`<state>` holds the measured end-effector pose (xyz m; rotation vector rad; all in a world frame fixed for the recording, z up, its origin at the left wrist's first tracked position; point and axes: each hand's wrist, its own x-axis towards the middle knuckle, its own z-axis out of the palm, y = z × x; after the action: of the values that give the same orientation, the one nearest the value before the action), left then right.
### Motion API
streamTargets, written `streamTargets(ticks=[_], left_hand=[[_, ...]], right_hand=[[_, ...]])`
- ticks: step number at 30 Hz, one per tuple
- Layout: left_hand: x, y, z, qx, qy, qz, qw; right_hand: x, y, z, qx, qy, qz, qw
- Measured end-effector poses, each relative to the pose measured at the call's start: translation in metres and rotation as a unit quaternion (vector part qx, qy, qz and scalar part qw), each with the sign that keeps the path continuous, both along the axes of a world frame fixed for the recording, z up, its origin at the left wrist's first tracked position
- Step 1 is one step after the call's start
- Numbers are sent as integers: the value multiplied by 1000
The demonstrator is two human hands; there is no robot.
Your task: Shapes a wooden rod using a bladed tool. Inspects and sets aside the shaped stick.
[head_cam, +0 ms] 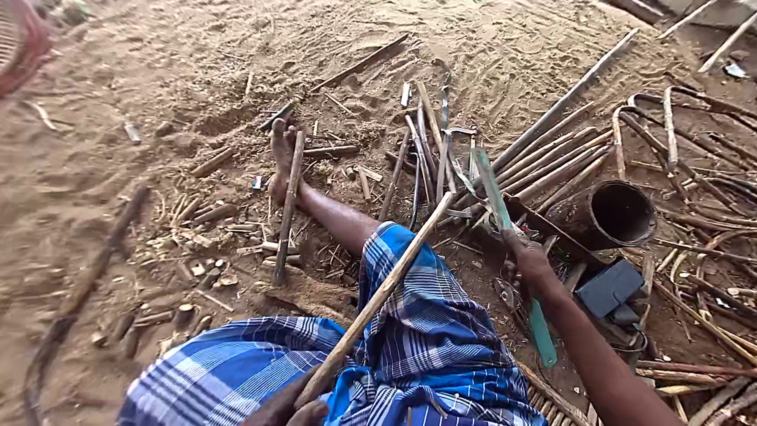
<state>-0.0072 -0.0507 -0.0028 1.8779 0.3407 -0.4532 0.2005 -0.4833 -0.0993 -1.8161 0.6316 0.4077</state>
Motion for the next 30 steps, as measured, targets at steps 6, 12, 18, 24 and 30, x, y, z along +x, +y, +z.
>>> streamTargets(ticks=[6, 12, 18, 24, 30], left_hand=[[29, -54, -51, -196, 10, 102, 975], [32, -56, -62, -204, 41, 143, 968], [34, -49, -70, -202, 51, 159, 965], [31, -49, -73, -268, 77, 188, 942], [36, -48, -71, -369, 147, 261, 880]], right_hand=[[-75, 57, 1, -101, -47, 353, 929], [-56, 44, -23, -114, -10, 211, 971], [-50, 47, -12, -103, 4, 215, 971], [-71, 62, -7, -149, -49, 360, 919], [-66, 64, -15, -147, -52, 330, 931]])
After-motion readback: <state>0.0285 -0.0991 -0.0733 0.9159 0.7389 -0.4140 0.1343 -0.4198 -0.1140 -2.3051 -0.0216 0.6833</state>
